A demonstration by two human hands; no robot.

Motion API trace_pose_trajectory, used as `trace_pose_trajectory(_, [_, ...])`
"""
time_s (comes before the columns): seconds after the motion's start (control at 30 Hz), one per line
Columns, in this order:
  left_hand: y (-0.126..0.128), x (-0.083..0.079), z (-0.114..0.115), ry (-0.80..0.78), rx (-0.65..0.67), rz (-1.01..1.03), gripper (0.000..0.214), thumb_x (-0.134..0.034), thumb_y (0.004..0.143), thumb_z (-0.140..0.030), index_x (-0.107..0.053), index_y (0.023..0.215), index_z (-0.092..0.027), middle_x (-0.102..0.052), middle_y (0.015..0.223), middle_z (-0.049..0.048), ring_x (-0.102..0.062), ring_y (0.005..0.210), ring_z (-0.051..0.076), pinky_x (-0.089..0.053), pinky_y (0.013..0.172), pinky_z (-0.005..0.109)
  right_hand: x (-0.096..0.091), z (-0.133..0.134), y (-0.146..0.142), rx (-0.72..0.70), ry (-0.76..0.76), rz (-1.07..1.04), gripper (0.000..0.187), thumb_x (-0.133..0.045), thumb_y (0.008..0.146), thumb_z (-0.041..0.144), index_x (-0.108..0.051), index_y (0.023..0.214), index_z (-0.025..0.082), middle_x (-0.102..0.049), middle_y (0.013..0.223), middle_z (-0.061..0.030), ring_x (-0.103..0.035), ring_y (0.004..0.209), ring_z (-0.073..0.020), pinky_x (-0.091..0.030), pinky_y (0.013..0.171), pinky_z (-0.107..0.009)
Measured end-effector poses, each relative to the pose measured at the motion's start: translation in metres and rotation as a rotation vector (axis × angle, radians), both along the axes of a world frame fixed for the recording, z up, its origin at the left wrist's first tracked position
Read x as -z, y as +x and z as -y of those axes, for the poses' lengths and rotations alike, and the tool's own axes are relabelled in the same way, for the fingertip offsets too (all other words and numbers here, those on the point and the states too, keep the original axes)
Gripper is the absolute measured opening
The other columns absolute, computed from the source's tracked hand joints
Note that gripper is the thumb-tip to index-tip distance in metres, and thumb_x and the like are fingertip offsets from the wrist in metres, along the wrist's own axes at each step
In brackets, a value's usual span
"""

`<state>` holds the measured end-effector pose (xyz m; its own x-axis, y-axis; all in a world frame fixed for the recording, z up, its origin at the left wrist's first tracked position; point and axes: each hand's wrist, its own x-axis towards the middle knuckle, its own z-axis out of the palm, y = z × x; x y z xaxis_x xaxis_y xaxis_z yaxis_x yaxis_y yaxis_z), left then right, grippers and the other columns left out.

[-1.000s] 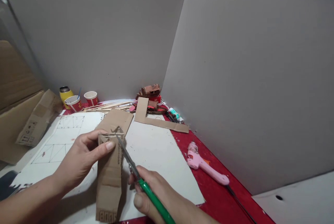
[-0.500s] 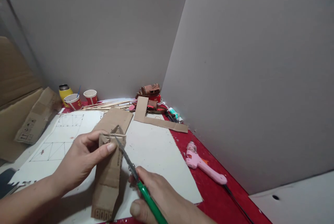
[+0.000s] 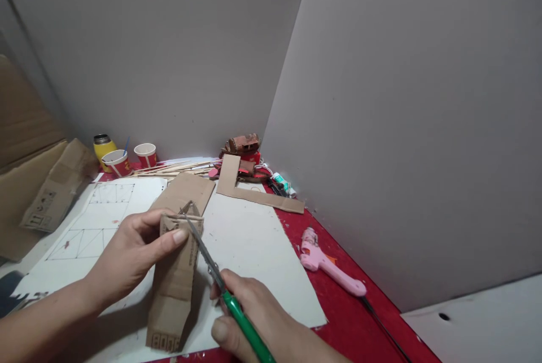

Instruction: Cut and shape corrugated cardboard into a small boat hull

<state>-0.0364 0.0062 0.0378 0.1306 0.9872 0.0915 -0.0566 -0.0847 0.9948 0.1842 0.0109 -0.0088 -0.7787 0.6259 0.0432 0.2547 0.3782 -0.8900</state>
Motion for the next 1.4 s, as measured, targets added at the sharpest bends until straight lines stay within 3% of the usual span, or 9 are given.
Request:
trace_pose_trajectory(0.17, [0.002,0.001,-0.001,-0.009,-0.015,-0.001,0.024,-0.071,0.079,-0.036,-0.064,0.073,-0.014,-0.055,0.067,-0.0015,-0.048,0.064,0.010,-0.042,0.059,0.021,-0.004,0.001,-0.004,-0.012,-0.007,-0.032,0.057,-0.033,0.088,0.074,-0.047,0.091,0.019,-0.041,0.070,0.0026,-0.035,0.062,-0.0127,-0.032,0.058,-0.025])
trace_pose_trajectory(0.5, [0.002,0.003,0.000,-0.036,0.015,0.027,0.024,-0.072,0.078,-0.036,-0.065,0.074,-0.013,-0.057,0.069,-0.0002,-0.048,0.065,0.011,-0.042,0.061,0.021,0.015,0.003,-0.001,0.074,-0.024,-0.045,0.052,-0.051,0.083,0.070,-0.042,0.079,0.019,-0.035,0.065,0.0051,-0.030,0.058,-0.0105,-0.026,0.053,-0.025])
trace_pose_trajectory(0.7, [0.002,0.005,-0.001,-0.034,0.025,0.057,0.024,-0.072,0.079,-0.035,-0.064,0.073,-0.013,-0.057,0.068,-0.0013,-0.048,0.064,0.010,-0.042,0.061,0.020,0.015,0.004,-0.003,0.089,-0.025,-0.039,0.052,-0.042,0.089,0.069,-0.046,0.080,0.018,-0.032,0.064,0.0052,-0.029,0.058,-0.0105,-0.026,0.053,-0.025])
trace_pose_trajectory(0.97, [0.002,0.004,-0.003,-0.100,0.038,0.066,0.024,-0.074,0.077,-0.036,-0.066,0.077,-0.014,-0.061,0.071,-0.0001,-0.051,0.065,0.011,-0.044,0.063,0.021,0.026,0.006,-0.005,0.142,-0.080,-0.112,0.050,-0.048,0.088,0.065,-0.047,0.076,0.017,-0.034,0.065,0.0039,-0.029,0.059,-0.0101,-0.026,0.052,-0.024])
trace_pose_trajectory(1.13, [0.006,0.004,-0.002,-0.157,0.121,0.085,0.025,-0.075,0.076,-0.038,-0.068,0.080,-0.015,-0.065,0.075,0.0014,-0.054,0.067,0.012,-0.045,0.065,0.023,0.029,0.006,-0.009,0.224,-0.119,-0.204,0.053,-0.049,0.085,0.069,-0.045,0.071,0.018,-0.035,0.064,0.0029,-0.029,0.059,-0.0104,-0.027,0.051,-0.024])
trace_pose_trajectory(1.27, [0.007,0.005,-0.002,-0.144,0.195,0.092,0.024,-0.071,0.080,-0.038,-0.066,0.084,-0.015,-0.063,0.078,0.0008,-0.055,0.070,0.011,-0.045,0.068,0.022,0.024,0.001,-0.003,0.435,-0.205,-0.299,0.051,-0.055,0.083,0.066,-0.039,0.067,0.021,-0.032,0.051,0.0068,-0.028,0.047,-0.0078,-0.023,0.042,-0.021])
trace_pose_trajectory(1.4, [0.012,0.016,-0.001,-0.233,0.354,0.119,0.036,-0.074,0.079,-0.035,-0.060,0.108,-0.020,-0.062,0.078,-0.0010,-0.058,0.069,0.011,-0.042,0.064,0.020,0.026,-0.004,0.000,0.467,-0.395,-0.413,0.049,-0.060,0.079,0.066,-0.049,0.079,0.019,-0.049,0.052,0.0048,-0.038,0.039,-0.0072,-0.027,0.037,-0.019])
